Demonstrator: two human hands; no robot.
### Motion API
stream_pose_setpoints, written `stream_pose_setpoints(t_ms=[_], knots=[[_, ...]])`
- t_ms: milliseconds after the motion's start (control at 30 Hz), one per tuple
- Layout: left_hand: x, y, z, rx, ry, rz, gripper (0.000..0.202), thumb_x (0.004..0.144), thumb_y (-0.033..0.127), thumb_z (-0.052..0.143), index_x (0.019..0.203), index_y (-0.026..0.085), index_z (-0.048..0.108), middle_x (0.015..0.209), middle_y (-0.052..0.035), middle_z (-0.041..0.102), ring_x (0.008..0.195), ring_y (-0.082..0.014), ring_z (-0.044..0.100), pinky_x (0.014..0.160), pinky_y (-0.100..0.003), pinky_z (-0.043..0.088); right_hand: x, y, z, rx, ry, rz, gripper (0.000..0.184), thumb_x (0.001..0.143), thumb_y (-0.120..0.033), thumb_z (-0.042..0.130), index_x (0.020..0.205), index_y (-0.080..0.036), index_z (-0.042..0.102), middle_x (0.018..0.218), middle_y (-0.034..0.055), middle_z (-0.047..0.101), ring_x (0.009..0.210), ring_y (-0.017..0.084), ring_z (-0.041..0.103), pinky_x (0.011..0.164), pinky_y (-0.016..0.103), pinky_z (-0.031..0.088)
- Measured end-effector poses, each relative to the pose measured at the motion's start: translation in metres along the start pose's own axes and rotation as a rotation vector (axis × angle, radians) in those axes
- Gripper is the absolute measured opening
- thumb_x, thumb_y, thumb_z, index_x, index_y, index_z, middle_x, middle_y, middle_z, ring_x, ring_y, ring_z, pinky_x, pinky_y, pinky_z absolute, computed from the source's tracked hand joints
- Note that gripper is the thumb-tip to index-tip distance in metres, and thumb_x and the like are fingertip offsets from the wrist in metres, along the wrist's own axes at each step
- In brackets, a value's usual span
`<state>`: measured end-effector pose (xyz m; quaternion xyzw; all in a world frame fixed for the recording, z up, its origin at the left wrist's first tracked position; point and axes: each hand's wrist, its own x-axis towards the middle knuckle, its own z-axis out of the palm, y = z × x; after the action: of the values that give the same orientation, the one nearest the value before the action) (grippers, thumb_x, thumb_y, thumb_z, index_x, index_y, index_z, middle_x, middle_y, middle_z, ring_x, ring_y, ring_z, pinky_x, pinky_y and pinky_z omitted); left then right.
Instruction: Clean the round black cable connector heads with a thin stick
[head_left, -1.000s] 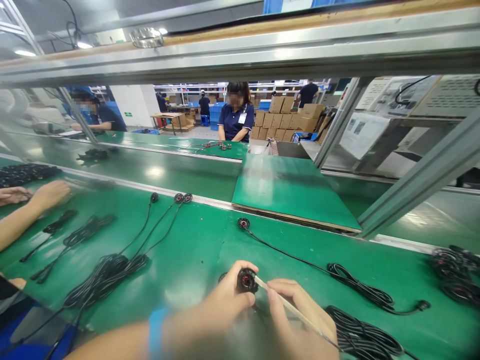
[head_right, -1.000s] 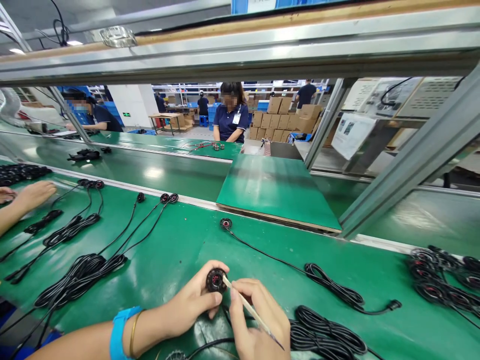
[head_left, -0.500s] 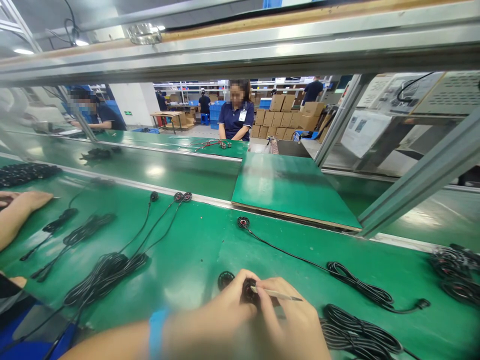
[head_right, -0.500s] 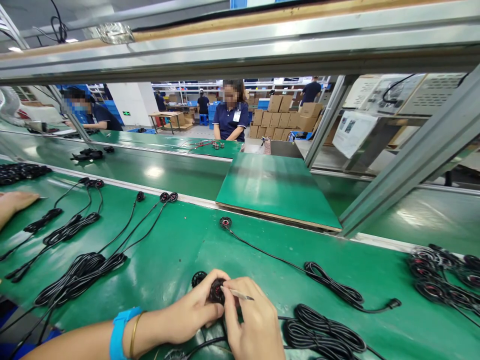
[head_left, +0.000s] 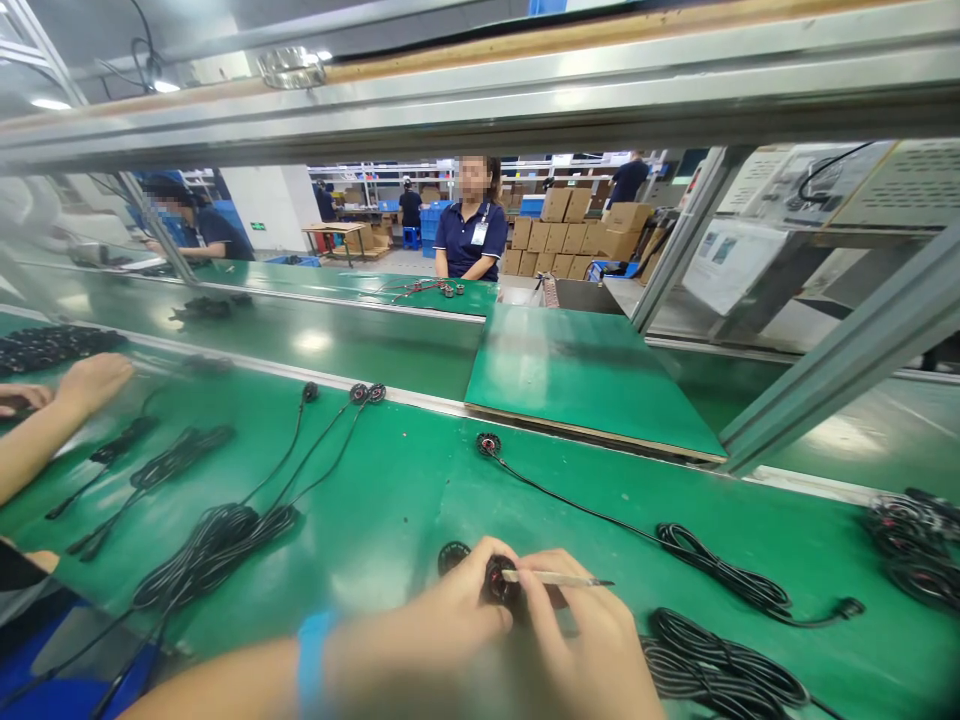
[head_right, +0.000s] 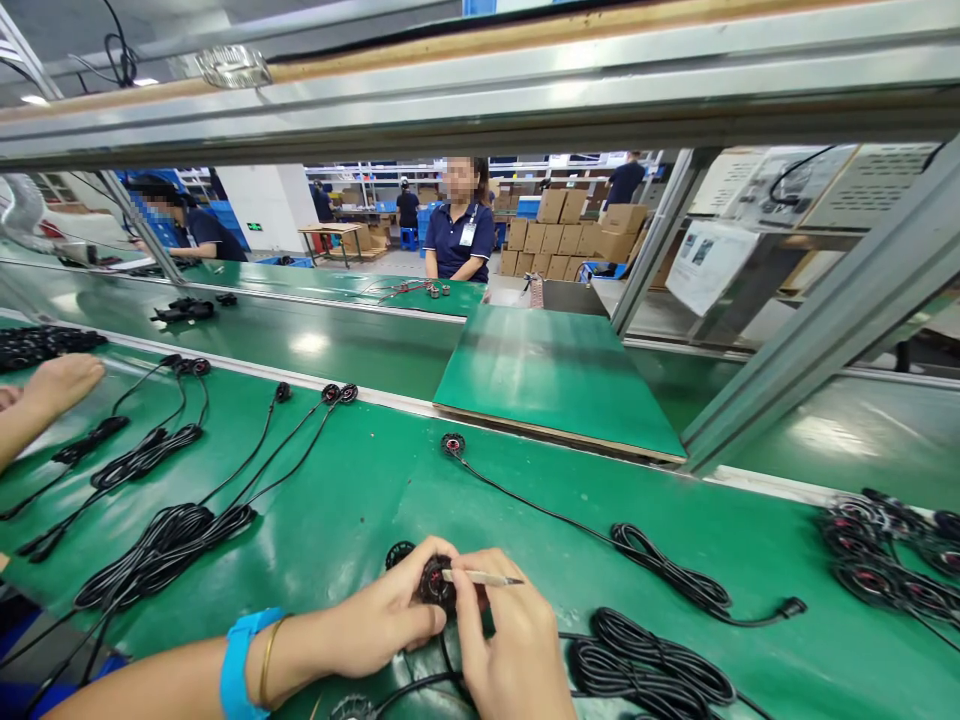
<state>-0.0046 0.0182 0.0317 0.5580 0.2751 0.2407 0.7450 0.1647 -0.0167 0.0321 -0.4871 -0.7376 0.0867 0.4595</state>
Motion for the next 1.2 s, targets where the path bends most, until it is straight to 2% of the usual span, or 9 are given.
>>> stream_pose_setpoints(t_ms=[200,367,467,700,900,967,1100,1200], knots=[[0.001,0.006,0.001,-0.090,0.028,0.013,0.044,0.079,0.023,0.062,0.116,0.018,0.039,0.075,0.0058,0.041,0.056,-0.0059,0.039,0.053,-0.020,0.026,0.001,-0.005,-0.008,0.047,0.114,-0.067,0.010,0.089,-0.013,0.056,0.091,-0.020,0.062,0.082,0.0018,0.066,0.073,0.013,0.065,0.065,0.023,0.053],[-0.001,0.011,0.003,-0.112,0.036,0.017,0.044,0.081,0.031,0.067,0.112,0.018,0.039,0.077,0.0050,0.042,0.059,-0.0068,0.039,0.058,-0.022,0.029,-0.001,-0.009,-0.001,0.059,0.103,-0.230,0.019,0.087,-0.008,0.052,0.099,-0.019,0.062,0.084,0.0019,0.069,0.073,0.012,0.066,0.065,0.023,0.054],[-0.002,0.011,0.004,-0.120,0.040,0.010,0.042,0.082,0.029,0.066,0.112,0.018,0.039,0.078,0.0048,0.042,0.060,-0.0066,0.039,0.059,-0.022,0.029,-0.002,-0.010,0.004,0.093,0.118,-0.234,0.020,0.088,-0.008,0.050,0.101,-0.019,0.061,0.085,0.0022,0.069,0.074,0.012,0.066,0.066,0.023,0.054],[-0.003,0.008,0.003,-0.092,0.041,0.027,0.046,0.080,0.026,0.067,0.116,0.018,0.038,0.076,0.0057,0.043,0.060,-0.0065,0.039,0.060,-0.022,0.029,-0.008,-0.012,0.011,0.073,0.194,-0.141,0.018,0.090,-0.011,0.051,0.098,-0.021,0.063,0.083,-0.0001,0.069,0.071,0.011,0.065,0.067,0.022,0.053],[-0.003,0.011,0.004,-0.075,0.044,0.005,0.044,0.080,0.017,0.060,0.118,0.016,0.038,0.077,0.0052,0.042,0.061,-0.0068,0.038,0.062,-0.022,0.031,-0.005,-0.005,0.007,-0.034,0.112,-0.290,0.018,0.087,-0.010,0.053,0.099,-0.019,0.062,0.081,0.0004,0.068,0.069,0.010,0.065,0.066,0.019,0.053],[-0.005,0.014,0.006,-0.054,0.053,0.004,0.044,0.079,0.016,0.059,0.118,0.016,0.038,0.080,0.0040,0.042,0.064,-0.0077,0.039,0.066,-0.023,0.033,-0.005,-0.006,0.007,-0.045,0.120,-0.271,0.018,0.088,-0.010,0.052,0.100,-0.020,0.062,0.081,0.0005,0.068,0.069,0.010,0.065,0.067,0.019,0.054],[-0.009,0.012,0.013,0.122,0.157,-0.009,0.048,0.081,0.021,0.059,0.123,0.017,0.036,0.095,-0.0029,0.048,0.083,-0.0151,0.048,0.079,-0.029,0.039,-0.010,-0.012,0.012,0.003,0.171,-0.149,0.019,0.093,-0.013,0.046,0.101,-0.021,0.061,0.081,0.0023,0.067,0.071,0.012,0.066,0.069,0.020,0.054],[-0.006,-0.005,0.020,0.325,0.327,0.033,0.041,0.086,0.026,0.054,0.123,0.019,0.038,0.106,-0.0092,0.050,0.095,-0.0211,0.050,0.089,-0.035,0.039,-0.016,-0.013,0.021,0.067,0.177,-0.070,0.017,0.091,-0.013,0.052,0.103,-0.020,0.062,0.082,0.0026,0.067,0.069,0.011,0.065,0.063,0.018,0.053]])
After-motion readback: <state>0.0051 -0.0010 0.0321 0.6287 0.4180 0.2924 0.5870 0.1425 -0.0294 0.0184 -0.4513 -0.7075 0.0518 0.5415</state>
